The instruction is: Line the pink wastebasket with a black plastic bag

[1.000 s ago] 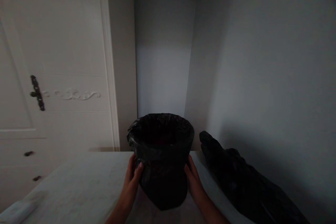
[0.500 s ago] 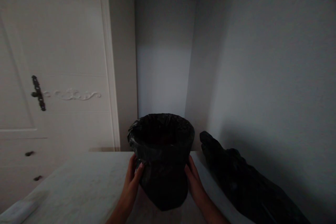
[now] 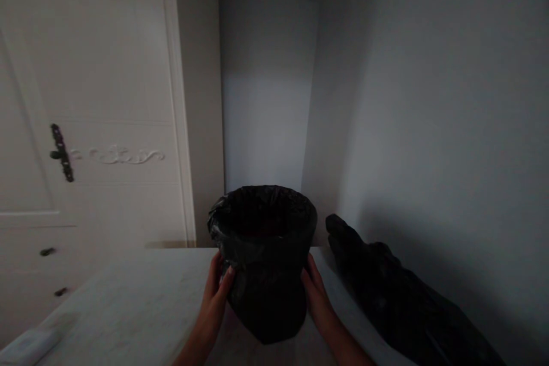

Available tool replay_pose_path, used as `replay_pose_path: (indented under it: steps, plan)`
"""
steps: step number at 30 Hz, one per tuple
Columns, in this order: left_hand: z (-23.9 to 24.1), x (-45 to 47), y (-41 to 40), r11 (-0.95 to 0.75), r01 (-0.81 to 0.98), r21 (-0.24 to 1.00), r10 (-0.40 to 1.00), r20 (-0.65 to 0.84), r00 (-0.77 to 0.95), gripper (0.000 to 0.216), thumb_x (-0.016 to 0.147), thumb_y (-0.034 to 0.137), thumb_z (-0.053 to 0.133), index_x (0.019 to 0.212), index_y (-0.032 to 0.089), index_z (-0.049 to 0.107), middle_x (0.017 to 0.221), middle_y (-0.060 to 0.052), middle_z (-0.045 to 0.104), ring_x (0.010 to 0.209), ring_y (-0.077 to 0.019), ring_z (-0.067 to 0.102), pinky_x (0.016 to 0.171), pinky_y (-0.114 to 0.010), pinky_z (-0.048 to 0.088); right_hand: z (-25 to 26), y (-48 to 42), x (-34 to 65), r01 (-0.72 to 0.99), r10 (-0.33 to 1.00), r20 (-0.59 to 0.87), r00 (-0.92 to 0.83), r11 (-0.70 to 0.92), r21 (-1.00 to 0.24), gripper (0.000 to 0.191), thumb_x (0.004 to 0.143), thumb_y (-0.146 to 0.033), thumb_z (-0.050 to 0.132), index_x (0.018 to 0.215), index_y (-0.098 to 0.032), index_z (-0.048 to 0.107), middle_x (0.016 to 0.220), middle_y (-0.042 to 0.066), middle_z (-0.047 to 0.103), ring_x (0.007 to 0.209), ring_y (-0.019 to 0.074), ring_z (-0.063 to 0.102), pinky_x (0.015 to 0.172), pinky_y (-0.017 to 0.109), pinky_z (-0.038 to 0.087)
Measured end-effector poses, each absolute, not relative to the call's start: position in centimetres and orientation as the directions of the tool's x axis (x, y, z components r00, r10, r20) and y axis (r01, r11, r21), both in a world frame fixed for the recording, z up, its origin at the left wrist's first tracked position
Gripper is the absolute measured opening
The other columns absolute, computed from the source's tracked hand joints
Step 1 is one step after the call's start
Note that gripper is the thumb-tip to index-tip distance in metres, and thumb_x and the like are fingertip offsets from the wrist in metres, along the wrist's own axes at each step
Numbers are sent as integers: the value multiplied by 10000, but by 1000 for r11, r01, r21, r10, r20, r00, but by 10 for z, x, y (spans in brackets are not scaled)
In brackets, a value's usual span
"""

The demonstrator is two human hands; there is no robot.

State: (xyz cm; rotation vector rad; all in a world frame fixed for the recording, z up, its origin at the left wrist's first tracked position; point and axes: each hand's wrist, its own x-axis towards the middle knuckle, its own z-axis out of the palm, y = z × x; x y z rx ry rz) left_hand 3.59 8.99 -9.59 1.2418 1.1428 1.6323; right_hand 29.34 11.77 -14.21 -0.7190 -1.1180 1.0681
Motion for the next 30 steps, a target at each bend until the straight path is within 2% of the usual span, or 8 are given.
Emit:
replay_pose_path:
  steps: [7,14,22,30]
  plan:
    - [-90,39,88,-292,-36,956,932,276,-235,864,831,803,646,1493,264,510,1652,-122,510,1578,-340,387,1287,-453,338,-141,118,294,-306,933,356,51,354,-884,680,912,-637,731,1527,-411,552,1637,15,535,1559,320,426,1321,573,271]
    - [-89,37,86,-287,-57,956,938,268,-222,820,853,769,658,1501,284,519,1647,-109,521,1566,-346,408,1271,-471,372,-137,116,293,-286,932,353,80,361,-888,650,903,-638,740,1496,-419,590,1612,18,563,1544,337,447,1314,587,285]
    - [-92,37,86,-294,-62,954,934,273,-229,804,871,743,660,1519,291,512,1671,-100,492,1595,-346,355,1304,-496,307,-140,116,291,-319,933,355,66,357,-878,685,908,-647,727,1527,-410,555,1632,15,541,1563,320,419,1318,568,280]
    - [-92,36,86,-280,-42,959,938,264,-225,822,874,753,644,1525,273,497,1673,-116,487,1592,-337,362,1290,-466,335,-139,115,292,-296,931,357,78,364,-883,670,913,-636,727,1522,-410,562,1644,9,525,1570,324,403,1325,574,258]
